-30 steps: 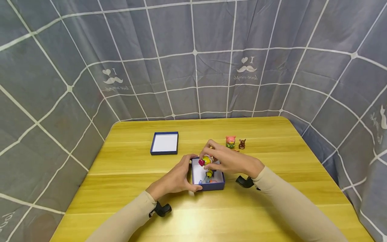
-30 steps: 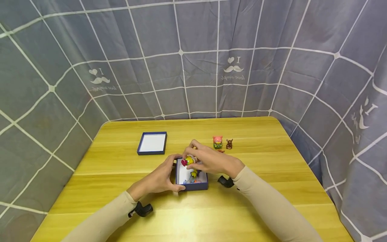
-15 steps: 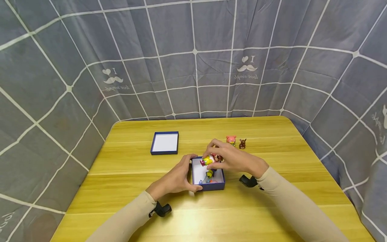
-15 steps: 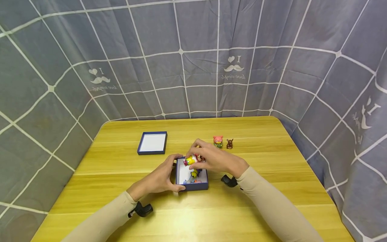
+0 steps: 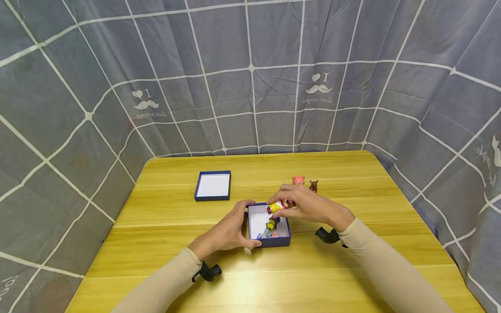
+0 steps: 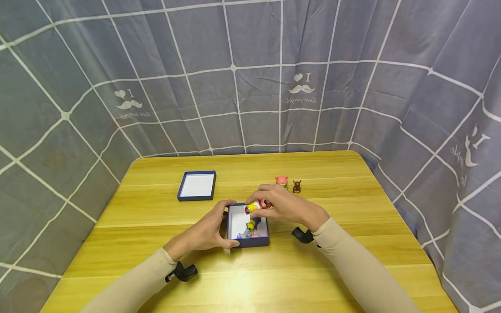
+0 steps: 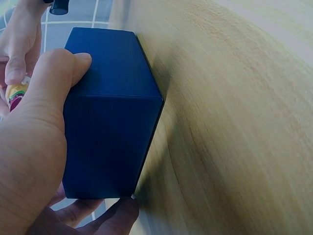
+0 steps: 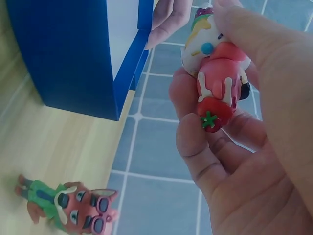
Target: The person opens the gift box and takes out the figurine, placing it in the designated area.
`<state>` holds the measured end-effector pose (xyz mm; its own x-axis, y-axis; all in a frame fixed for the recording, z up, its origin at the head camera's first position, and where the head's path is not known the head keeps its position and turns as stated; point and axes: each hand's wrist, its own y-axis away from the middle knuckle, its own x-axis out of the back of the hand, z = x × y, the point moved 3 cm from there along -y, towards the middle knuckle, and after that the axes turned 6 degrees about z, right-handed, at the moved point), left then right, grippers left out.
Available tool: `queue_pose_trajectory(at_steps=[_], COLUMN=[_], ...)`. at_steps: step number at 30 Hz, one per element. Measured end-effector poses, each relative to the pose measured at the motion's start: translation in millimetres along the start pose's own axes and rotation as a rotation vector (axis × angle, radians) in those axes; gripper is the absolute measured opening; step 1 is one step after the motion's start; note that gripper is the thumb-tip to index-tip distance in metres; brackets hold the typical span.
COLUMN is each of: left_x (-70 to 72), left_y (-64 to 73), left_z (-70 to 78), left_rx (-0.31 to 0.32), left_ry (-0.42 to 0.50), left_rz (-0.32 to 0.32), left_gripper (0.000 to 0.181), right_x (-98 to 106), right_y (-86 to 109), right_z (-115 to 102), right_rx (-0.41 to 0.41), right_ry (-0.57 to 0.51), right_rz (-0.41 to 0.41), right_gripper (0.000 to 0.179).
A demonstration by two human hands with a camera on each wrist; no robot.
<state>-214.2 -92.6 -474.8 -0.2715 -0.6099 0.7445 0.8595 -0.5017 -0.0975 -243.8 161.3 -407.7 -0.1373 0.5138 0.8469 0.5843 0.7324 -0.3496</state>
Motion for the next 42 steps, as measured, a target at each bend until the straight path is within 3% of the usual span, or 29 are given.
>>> queue_pose_trajectory(at_steps=[6, 23, 42], left_x=[0.2, 1.2, -0.7], left_y=[0.5, 0.7, 1.9], left_z=[-0.2, 0.9, -1.2], left_rx=[-0.002, 0.003, 0.017], left_ry=[0.000, -0.010, -0.002], left_rz=[-0.001, 0.011, 0.004], left_gripper=[0.121, 0.120, 0.121], right_x=[1.7, 9.4, 21.5], right_y=[5.0, 21.1, 41.6], right_z=[5.0, 17.5, 26.8], right_rx=[-0.040, -0.099, -0.159], right_ry=[-0.017, 0.060, 0.008], right_rz=[0.016, 0.061, 0.111], right_gripper=[0.044, 0.041, 0.039])
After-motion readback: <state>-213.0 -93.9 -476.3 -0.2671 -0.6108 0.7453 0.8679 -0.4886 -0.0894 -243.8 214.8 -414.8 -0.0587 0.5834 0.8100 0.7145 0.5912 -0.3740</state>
